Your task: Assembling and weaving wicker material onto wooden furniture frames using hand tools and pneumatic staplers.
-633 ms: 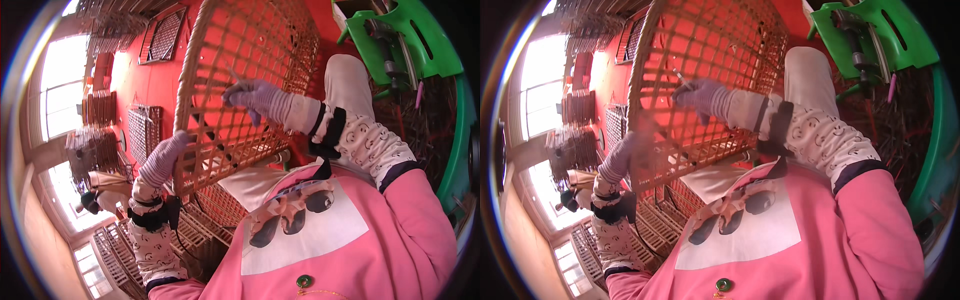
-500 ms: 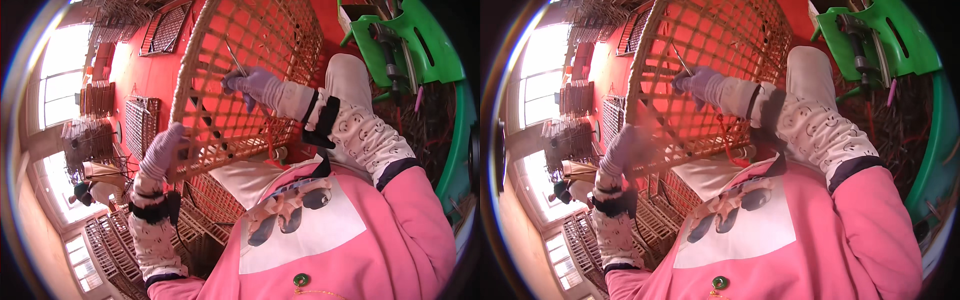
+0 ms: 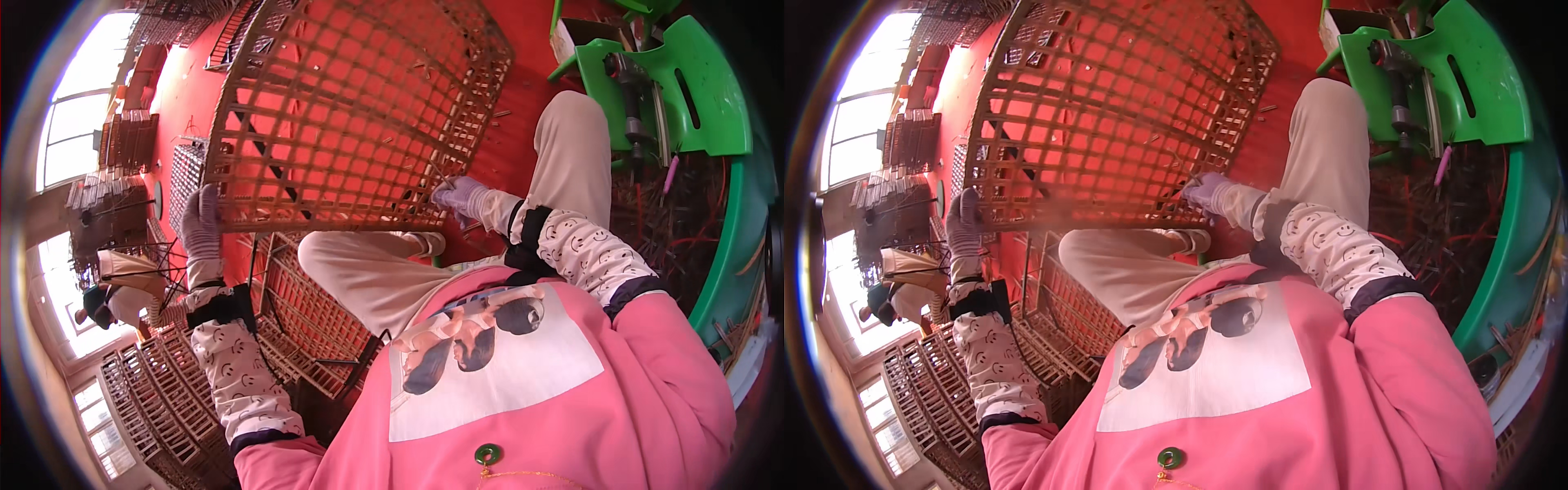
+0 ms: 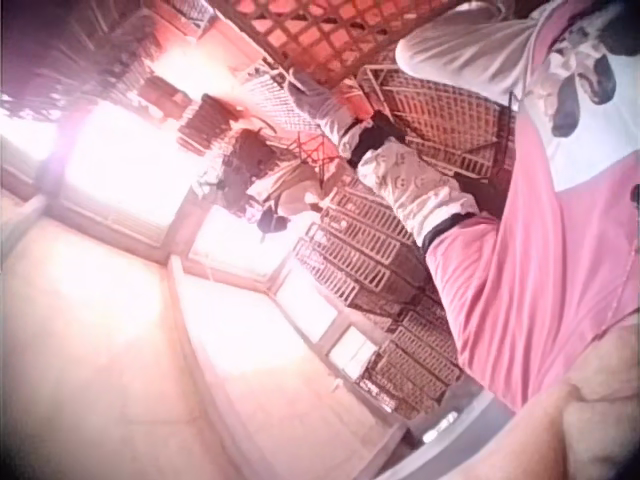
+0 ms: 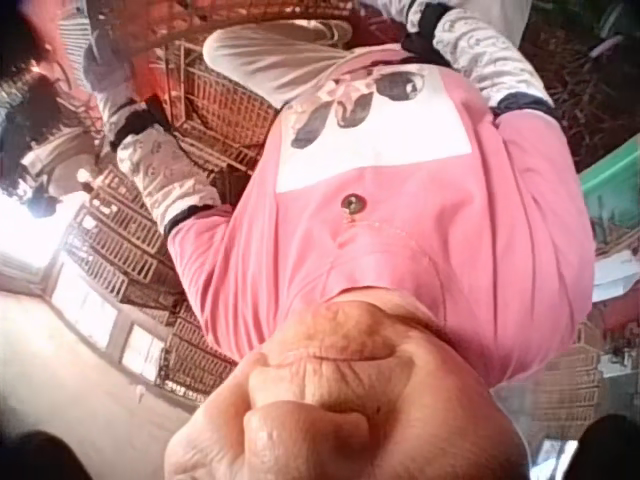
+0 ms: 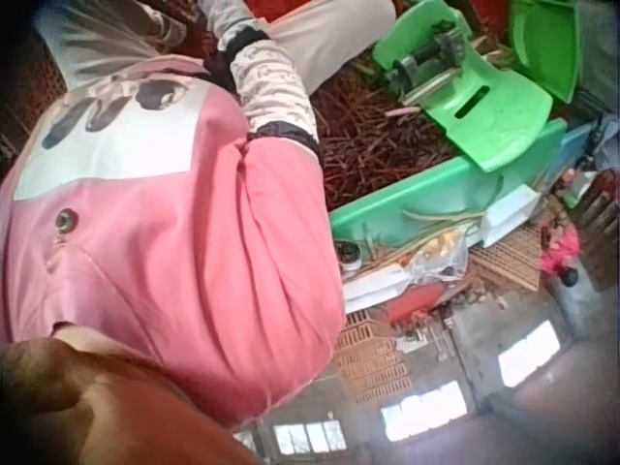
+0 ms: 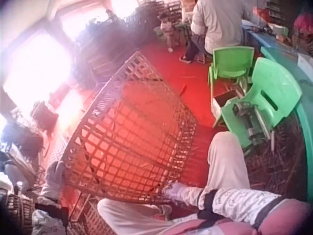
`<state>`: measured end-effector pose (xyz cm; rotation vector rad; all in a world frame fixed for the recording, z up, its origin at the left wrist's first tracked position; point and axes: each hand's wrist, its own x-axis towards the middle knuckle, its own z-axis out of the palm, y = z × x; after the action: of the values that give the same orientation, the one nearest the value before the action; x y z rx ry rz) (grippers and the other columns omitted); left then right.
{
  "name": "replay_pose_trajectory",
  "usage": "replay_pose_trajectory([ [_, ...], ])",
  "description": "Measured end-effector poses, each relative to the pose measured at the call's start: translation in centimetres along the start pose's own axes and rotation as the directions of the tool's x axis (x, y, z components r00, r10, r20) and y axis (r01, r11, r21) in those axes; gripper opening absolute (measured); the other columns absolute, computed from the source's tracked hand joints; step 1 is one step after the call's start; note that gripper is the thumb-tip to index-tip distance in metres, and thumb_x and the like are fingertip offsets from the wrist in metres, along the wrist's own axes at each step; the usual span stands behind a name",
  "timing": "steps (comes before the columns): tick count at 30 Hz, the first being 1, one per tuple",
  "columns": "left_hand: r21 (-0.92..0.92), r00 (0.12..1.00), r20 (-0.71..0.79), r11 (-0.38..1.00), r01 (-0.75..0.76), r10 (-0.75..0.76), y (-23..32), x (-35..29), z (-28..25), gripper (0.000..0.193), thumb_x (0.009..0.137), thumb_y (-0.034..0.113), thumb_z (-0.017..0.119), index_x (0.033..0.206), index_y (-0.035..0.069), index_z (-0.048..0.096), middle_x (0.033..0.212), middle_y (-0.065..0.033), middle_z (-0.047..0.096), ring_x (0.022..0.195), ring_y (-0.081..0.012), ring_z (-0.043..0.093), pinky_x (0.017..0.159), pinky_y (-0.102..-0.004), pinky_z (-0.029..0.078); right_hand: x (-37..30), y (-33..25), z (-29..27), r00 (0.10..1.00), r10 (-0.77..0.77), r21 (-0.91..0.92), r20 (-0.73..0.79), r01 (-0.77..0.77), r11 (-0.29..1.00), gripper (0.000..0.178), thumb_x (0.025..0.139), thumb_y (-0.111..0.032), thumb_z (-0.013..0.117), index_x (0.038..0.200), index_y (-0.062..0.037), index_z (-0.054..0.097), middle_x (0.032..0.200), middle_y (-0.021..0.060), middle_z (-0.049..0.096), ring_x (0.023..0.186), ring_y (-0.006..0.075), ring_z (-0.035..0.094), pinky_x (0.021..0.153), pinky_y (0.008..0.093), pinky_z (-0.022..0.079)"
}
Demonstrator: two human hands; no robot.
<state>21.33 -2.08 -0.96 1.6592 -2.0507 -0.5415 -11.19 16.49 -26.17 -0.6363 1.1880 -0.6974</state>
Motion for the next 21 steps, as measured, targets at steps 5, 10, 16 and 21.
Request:
replay_pose_trajectory([
  [5, -0.068, 0.984, -0.066, 0.985, 0.160, -0.165, -3.1, 2.3, -0.1, 0.045, 0.079, 0.053, 0.055, 0.072, 0.009, 0.058, 0.057, 0.0044, 0.045, 0.050, -0.0058, 0.039, 0.045, -0.0222, 0.030, 2.6, 2.4, -1.6, 0.995, -0.020, -0.220, -0.099, -0.002, 0.975, 0.019, 0.080, -0.018, 0.058, 0.095, -0.0069, 0.058, 0.072, 0.0031, 0.059, 0.051, 0.0137, 0.055, 0.047, 0.0278, 0.047],
  [10, 0.011, 0.953, -0.047, 0.954, 0.299, -0.299, -7.9, 0.6, 1.0, 0.058, 0.074, 0.063, 0.053, 0.074, 0.006, 0.058, 0.055, -0.0004, 0.047, 0.046, -0.0108, 0.043, 0.044, -0.0257, 0.033, 3.1, 3.5, 0.4, 0.993, -0.100, -0.611, 0.069, 0.121, 0.782, 0.032, 0.075, -0.029, 0.061, 0.103, -0.0154, 0.059, 0.090, 0.0093, 0.063, 0.085, 0.0257, 0.060, 0.074, 0.0369, 0.048],
  [16, 0.151, 0.794, -0.052, 0.781, 0.606, -0.606, -8.0, 0.9, 0.7, 0.074, 0.066, 0.073, 0.051, 0.084, 0.002, 0.062, 0.059, -0.0081, 0.054, 0.054, -0.0196, 0.050, 0.053, -0.0311, 0.039, -3.6, -4.4, -0.1, 0.986, -0.162, -0.911, 0.046, 0.108, 0.398, 0.040, 0.071, -0.031, 0.067, 0.103, -0.0127, 0.051, 0.103, 0.0118, 0.051, 0.095, 0.0306, 0.056, 0.077, 0.0400, 0.045],
  [21, 0.080, 0.703, -0.009, 0.701, 0.709, -0.711, -11.2, 0.7, 0.7, 0.075, 0.061, 0.075, 0.054, 0.082, 0.003, 0.064, 0.074, -0.0092, 0.058, 0.064, -0.0205, 0.051, 0.061, -0.0347, 0.040, -6.3, -7.2, -0.5, 0.991, -0.115, -0.978, -0.063, -0.038, 0.206, 0.047, 0.070, -0.033, 0.068, 0.108, -0.0145, 0.047, 0.106, 0.0113, 0.049, 0.086, 0.0306, 0.059, 0.072, 0.0421, 0.047],
])
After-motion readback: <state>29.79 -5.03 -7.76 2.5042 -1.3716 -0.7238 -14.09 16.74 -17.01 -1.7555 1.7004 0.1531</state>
